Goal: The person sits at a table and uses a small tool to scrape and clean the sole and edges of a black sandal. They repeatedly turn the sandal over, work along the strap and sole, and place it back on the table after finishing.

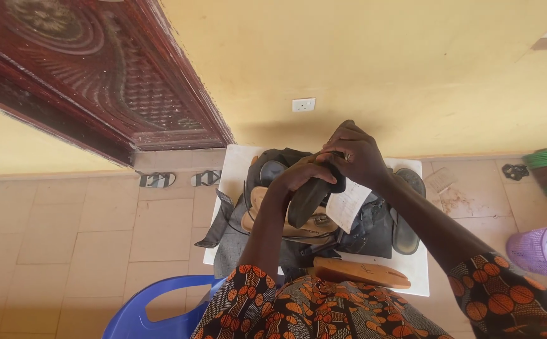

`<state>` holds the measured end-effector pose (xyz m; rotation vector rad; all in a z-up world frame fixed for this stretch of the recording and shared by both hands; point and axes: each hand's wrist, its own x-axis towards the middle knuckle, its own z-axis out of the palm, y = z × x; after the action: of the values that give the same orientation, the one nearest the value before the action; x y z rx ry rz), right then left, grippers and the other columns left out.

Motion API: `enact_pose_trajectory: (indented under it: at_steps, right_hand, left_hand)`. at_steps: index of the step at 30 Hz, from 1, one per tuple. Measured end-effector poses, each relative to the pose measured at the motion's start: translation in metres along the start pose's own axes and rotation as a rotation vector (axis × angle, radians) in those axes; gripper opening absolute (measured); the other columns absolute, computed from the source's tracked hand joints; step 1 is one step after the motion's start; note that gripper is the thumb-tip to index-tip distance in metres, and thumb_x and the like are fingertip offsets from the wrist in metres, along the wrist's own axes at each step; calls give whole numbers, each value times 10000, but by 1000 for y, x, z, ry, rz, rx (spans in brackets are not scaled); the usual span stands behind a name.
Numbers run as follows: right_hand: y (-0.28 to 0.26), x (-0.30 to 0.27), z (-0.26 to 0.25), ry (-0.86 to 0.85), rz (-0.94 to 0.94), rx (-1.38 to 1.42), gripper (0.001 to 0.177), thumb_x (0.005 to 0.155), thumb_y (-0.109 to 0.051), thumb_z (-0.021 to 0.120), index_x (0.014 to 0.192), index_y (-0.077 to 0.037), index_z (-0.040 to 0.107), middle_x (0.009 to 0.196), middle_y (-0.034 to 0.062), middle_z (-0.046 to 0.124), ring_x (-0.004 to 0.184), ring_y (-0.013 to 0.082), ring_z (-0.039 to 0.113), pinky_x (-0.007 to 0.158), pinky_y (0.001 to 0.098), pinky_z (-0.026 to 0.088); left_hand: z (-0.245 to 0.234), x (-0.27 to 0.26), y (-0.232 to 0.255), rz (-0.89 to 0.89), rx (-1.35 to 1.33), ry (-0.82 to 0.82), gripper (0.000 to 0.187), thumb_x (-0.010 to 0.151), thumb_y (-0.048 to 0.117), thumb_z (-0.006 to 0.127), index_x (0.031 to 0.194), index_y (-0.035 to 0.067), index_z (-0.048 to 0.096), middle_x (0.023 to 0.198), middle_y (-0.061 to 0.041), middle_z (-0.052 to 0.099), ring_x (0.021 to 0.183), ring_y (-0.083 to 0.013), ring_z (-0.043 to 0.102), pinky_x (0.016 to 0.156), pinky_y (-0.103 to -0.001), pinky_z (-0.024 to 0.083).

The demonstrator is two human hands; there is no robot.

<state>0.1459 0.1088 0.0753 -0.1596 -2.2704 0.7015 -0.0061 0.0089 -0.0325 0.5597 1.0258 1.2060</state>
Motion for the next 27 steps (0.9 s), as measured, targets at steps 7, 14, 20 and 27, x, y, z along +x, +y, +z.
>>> enact_pose_trajectory:
  at_steps: [7,14,20,27]
  right_hand:
    - [-25,2,-11,-14,279,-205,619,800,-486,859,1312,-177,700,1393,129,560,1328,380,519,995,560,512]
    - [-26,-12,-22,111,978,555,874,881,-380,820,1541,18,410,1498,312,400,1368,414,516,973,530,543]
    - [24,-43,0,308,1216,746,672,1001,-495,674,1488,-73,481,1380,173,520,1218,307,582,878,472,595]
    - [-1,-1,4,365,1249,1229,441,888,-466,770,1160,-120,754,932,69,772,769,198,768,666,320,664]
  left_hand:
    - [-69,37,-78,90,-94,-9,835,724,100,909,1492,64,582,1188,-304,696,1001,-472,713,764,-543,627]
    - [-42,-1,-53,363,45,-42,586,846,137,874,1373,-11,664,1266,-277,683,1177,-429,647,938,-527,603]
    - [-8,2,-55,33,-506,196,662,882,63,837,1483,44,560,1432,-284,574,1299,-484,561,1059,-602,542]
    - [22,-14,-36,-127,-500,205,421,755,197,819,1152,83,736,1095,-170,726,968,-309,694,846,-455,628]
